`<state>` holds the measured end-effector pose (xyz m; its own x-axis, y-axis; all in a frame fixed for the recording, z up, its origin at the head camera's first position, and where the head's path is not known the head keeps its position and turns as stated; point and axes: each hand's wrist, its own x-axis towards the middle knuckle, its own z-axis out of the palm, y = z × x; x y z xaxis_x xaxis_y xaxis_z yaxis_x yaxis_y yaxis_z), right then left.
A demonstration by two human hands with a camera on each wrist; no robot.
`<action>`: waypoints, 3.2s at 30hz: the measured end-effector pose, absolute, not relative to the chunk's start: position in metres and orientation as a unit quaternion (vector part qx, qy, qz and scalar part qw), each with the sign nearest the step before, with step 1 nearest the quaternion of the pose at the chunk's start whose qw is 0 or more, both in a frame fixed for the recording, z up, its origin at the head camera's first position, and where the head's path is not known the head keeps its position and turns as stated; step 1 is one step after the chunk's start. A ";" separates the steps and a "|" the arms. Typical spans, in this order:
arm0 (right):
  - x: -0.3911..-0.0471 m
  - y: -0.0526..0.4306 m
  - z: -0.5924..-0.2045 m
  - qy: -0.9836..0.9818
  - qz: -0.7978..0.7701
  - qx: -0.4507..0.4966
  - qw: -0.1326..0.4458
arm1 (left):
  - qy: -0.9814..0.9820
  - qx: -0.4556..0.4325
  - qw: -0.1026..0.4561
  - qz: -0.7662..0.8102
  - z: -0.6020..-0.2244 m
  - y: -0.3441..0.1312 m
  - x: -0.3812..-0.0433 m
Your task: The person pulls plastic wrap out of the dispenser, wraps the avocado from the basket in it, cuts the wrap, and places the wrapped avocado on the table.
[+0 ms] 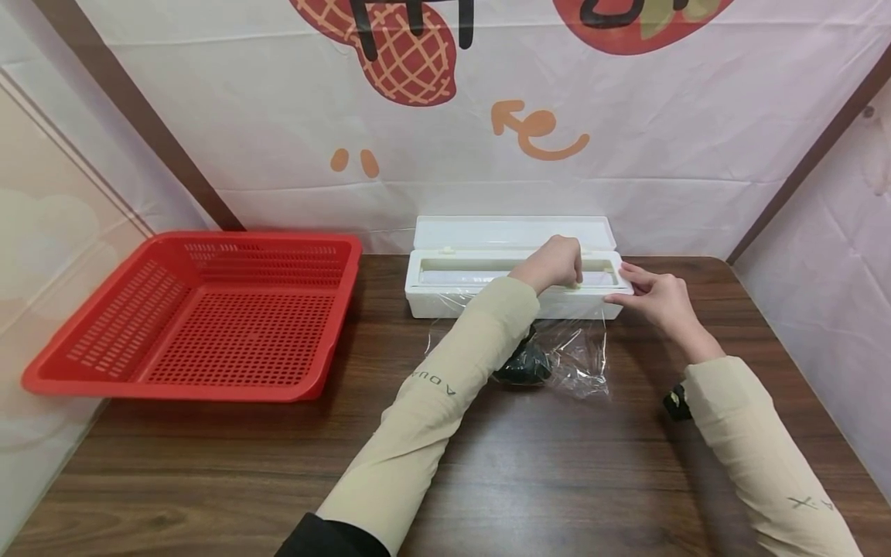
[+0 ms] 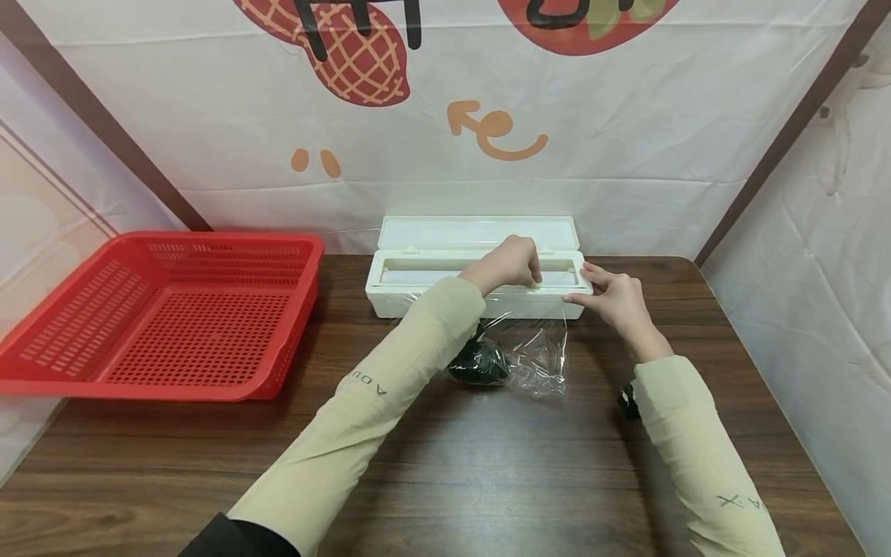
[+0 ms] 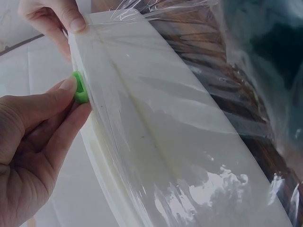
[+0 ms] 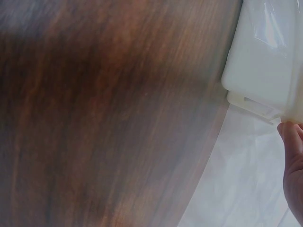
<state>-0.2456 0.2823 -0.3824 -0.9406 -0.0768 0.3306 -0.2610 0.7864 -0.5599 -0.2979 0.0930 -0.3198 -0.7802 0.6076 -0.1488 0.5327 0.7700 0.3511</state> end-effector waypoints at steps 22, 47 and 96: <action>-0.244 0.283 -0.381 -0.938 0.308 0.081 0.139 | 0.932 0.307 0.130 0.140 -0.317 0.083 -0.298; -0.246 0.282 -0.383 -0.935 0.315 0.084 0.138 | 0.934 0.296 0.136 0.146 -0.319 0.072 -0.301; -0.246 0.283 -0.384 -0.939 0.310 0.077 0.124 | 0.935 0.291 0.139 0.145 -0.317 0.056 -0.300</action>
<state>-0.2461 0.2835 -0.3838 -0.9575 -0.0687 0.2802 -0.2221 0.7953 -0.5640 -0.2999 0.0558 -0.3168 -0.7916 0.5850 -0.1763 0.5045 0.7885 0.3517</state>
